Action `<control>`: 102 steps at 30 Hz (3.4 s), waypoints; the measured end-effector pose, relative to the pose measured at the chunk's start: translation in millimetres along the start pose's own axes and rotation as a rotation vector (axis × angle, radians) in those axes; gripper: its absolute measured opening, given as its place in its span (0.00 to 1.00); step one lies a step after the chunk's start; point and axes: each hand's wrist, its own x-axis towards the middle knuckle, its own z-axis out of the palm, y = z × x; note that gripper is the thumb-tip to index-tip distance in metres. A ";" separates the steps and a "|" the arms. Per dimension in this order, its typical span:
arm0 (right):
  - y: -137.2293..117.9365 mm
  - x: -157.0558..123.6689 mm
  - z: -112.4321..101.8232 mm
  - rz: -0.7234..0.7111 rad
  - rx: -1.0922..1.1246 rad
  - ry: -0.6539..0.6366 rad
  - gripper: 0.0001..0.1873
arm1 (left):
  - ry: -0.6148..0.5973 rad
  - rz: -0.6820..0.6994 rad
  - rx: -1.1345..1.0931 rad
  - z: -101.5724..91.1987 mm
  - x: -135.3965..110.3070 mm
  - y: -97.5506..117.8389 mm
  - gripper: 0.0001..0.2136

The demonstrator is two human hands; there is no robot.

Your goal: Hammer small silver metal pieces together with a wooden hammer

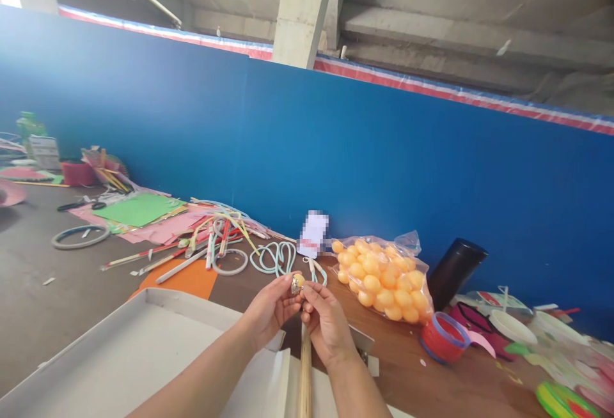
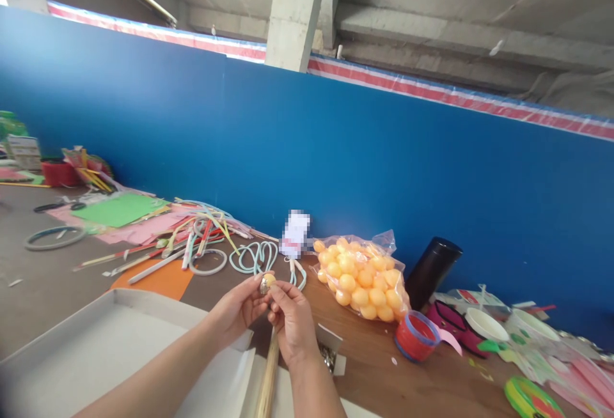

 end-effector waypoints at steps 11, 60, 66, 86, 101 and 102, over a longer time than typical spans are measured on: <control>0.1 2.2 -4.0 0.028 0.034 -0.008 0.07 | 0.043 0.025 0.080 3.0 -1.2 0.6 0.15; -7.1 -1.8 -3.0 0.020 0.037 -0.084 0.04 | -0.001 0.034 0.143 8.8 -7.7 5.8 0.16; -7.7 -1.3 -2.6 0.014 0.022 -0.085 0.04 | -0.001 0.037 0.137 9.9 -7.7 6.5 0.16; -10.7 -1.4 -5.0 0.024 -0.035 -0.071 0.05 | -0.003 0.019 0.134 7.3 -6.3 4.9 0.16; -9.8 -2.5 -2.3 0.026 -0.110 -0.053 0.08 | 0.031 0.047 0.188 7.0 -7.6 4.7 0.19; -10.1 -2.7 -2.1 0.026 -0.119 -0.050 0.09 | 0.031 0.050 0.195 6.9 -7.6 4.4 0.19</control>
